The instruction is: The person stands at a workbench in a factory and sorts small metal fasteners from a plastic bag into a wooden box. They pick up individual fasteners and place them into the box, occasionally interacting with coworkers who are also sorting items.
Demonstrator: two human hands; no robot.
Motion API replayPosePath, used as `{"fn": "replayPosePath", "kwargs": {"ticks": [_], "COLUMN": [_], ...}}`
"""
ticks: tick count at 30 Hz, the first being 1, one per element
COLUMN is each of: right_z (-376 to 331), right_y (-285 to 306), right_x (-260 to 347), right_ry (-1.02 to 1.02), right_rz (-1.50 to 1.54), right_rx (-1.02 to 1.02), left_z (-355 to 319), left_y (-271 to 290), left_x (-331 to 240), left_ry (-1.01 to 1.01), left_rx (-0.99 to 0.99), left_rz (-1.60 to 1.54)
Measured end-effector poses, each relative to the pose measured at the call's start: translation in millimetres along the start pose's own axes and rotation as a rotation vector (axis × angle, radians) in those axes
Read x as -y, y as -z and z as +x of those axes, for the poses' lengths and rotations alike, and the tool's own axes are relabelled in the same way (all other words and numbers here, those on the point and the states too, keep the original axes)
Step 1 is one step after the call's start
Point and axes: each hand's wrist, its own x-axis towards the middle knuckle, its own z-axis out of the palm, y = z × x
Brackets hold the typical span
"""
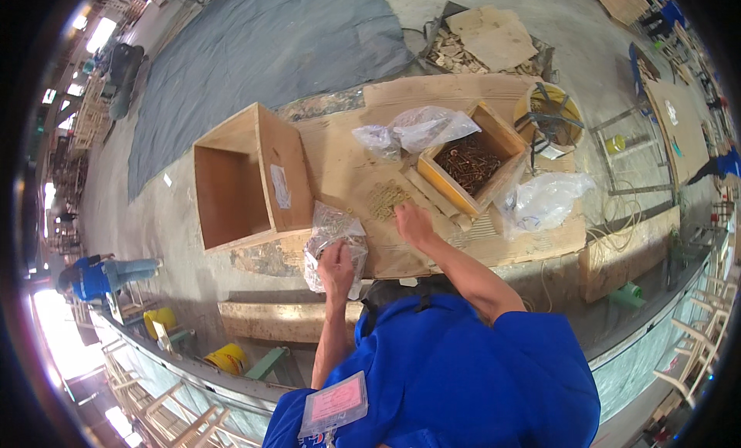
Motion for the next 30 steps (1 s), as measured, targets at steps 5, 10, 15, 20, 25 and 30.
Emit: {"fn": "replayPosePath", "kwargs": {"ticks": [5,10,15,20,25,30], "right_z": [11,-24,-44,-22,12,33], "right_y": [-5,40,27,11,3,-1], "right_x": [0,45,85,105,55,55], "right_ry": [-0.041,0.053,0.262,0.247,0.019,0.033], "right_rz": [-0.079,0.426,0.619,0.595,-0.072,-0.112], "right_rx": [0.007,0.147,0.293,0.065,-0.099,0.112], "left_z": [-39,-33,-33,-34,-29,2], "left_y": [-24,-30,-6,35,64,54], "left_x": [3,-21,-13,13,36,25], "left_ry": [0.039,0.463,0.390,0.442,0.336,0.387], "left_rx": [0.023,0.050,0.024,-0.327,-0.251,-0.025], "left_rz": [-0.182,-0.531,-0.599,-0.867,-0.665,-0.707]}}
